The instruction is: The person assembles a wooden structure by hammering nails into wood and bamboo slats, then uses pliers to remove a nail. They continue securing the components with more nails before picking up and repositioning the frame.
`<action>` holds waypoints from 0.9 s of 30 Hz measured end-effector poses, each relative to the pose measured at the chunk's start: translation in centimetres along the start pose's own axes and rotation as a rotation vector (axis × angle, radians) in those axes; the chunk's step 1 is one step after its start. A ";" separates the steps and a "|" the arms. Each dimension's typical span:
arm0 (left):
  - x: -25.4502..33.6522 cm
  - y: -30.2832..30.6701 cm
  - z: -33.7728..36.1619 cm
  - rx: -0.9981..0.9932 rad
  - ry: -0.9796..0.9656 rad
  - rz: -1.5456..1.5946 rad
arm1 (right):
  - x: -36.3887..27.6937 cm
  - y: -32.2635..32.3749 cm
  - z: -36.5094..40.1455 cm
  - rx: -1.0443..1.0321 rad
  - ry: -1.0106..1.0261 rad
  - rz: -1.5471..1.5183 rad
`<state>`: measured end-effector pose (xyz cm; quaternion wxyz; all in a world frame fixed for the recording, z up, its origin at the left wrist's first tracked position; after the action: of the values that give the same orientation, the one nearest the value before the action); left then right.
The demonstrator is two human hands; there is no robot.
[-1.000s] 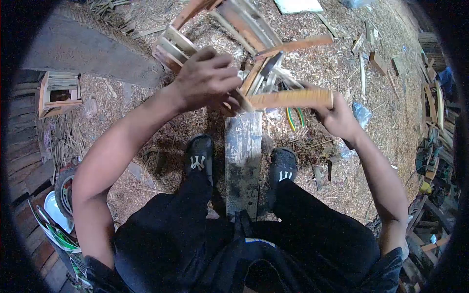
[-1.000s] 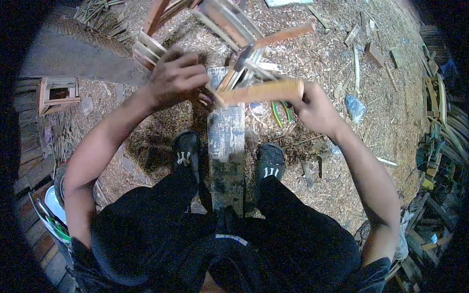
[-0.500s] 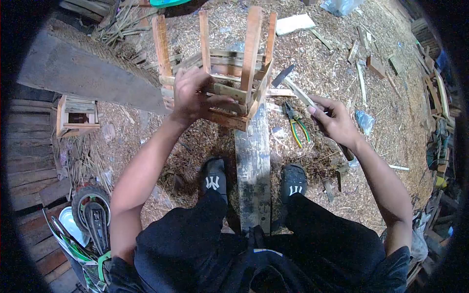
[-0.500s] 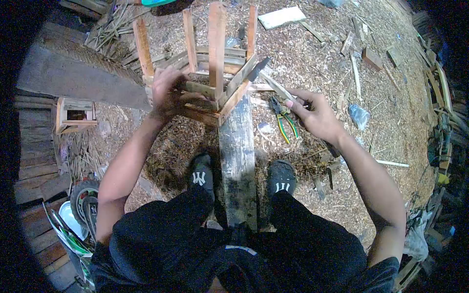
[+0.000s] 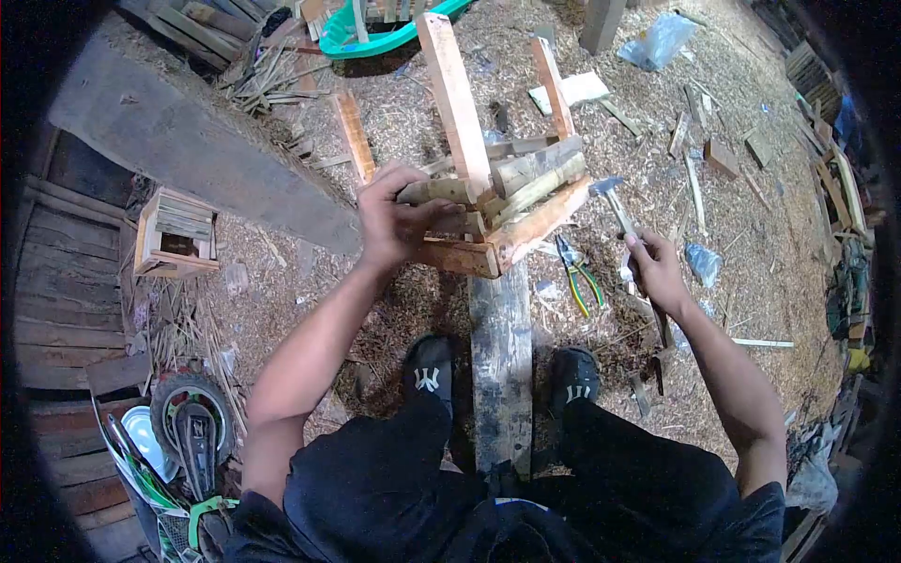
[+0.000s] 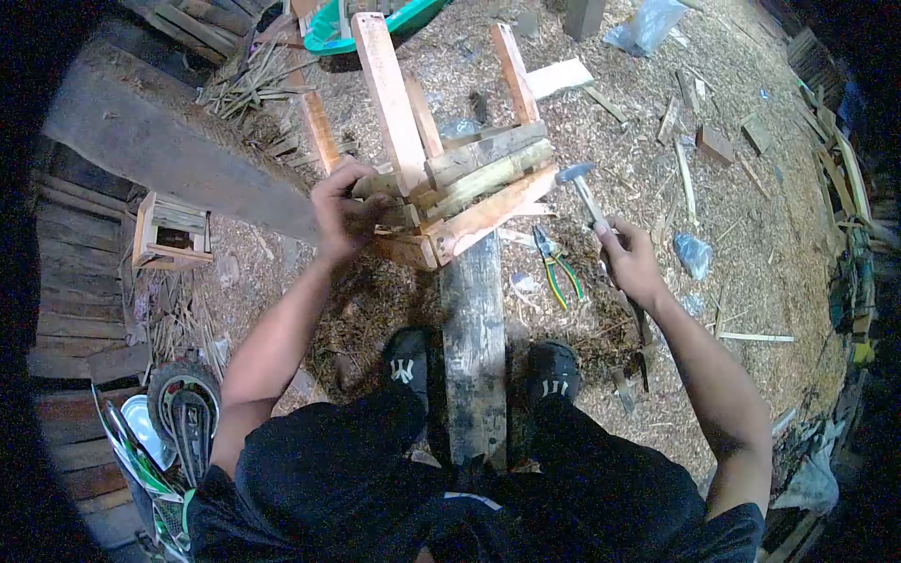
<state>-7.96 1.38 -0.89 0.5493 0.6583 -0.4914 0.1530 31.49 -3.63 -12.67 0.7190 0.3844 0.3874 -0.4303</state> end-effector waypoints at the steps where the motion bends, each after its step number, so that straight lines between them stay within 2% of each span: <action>1: -0.3 -0.1 0.1 0.010 0.023 0.045 | 0.5 0.4 -0.1 0.013 0.001 -0.018; 4: -1.1 -0.4 0.3 0.060 0.075 0.133 | 1.6 0.9 -0.1 0.043 0.021 -0.039; 6: -1.3 -0.5 0.3 0.102 0.100 0.176 | 2.1 1.8 -0.3 0.165 0.093 0.105; 7: -1.1 -0.5 0.3 0.108 0.074 0.280 | 3.2 2.5 -0.4 0.163 -0.073 0.240; 8: -1.0 -0.6 0.3 0.112 0.048 0.384 | 3.8 2.5 -0.5 0.161 -0.067 0.242; 10: -1.6 -0.8 0.2 0.125 0.038 0.375 | 4.0 2.0 -0.1 0.137 -0.069 0.285; 12: -2.1 -1.3 0.1 0.135 0.028 0.369 | 6.9 2.7 -1.1 0.119 -0.094 0.400; 14: -1.9 -1.6 0.1 0.149 -0.102 0.389 | 8.4 2.4 -1.1 0.074 -0.176 0.536; 15: -1.8 -1.9 0.1 0.152 -0.101 0.391 | 11.8 2.8 -2.1 0.055 -0.170 0.456; 17: -2.6 -2.9 0.1 0.155 0.029 0.534 | 12.2 2.4 -2.0 0.075 -0.155 0.499; 20: -2.5 -3.3 0.3 0.150 0.054 0.599 | 12.8 2.1 -2.3 0.144 -0.046 0.670; 22: -2.0 -3.6 0.3 0.120 0.039 0.605 | 11.5 1.1 -1.9 -0.041 -0.321 0.458; 26: -4.3 -5.3 0.3 0.013 0.014 0.657 | 13.2 1.6 -2.4 -0.025 -0.331 0.615; 27: -4.2 -5.9 0.2 -0.044 -0.021 0.639 | 12.6 1.8 -2.8 0.015 -0.144 0.558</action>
<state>-5.24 2.73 -7.46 0.4825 0.4602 -0.6820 0.3004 36.69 -4.64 -24.62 0.8325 0.4498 0.2113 -0.2449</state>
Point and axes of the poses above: each hand's wrist, its own z-axis away from the middle knuckle, its own y-axis out of the back of the hand, x = y × z, the point moved 6 cm from there along -z, towards the middle knuckle, and after that the axes turned 14 degrees about -x, right-handed, at the moved point
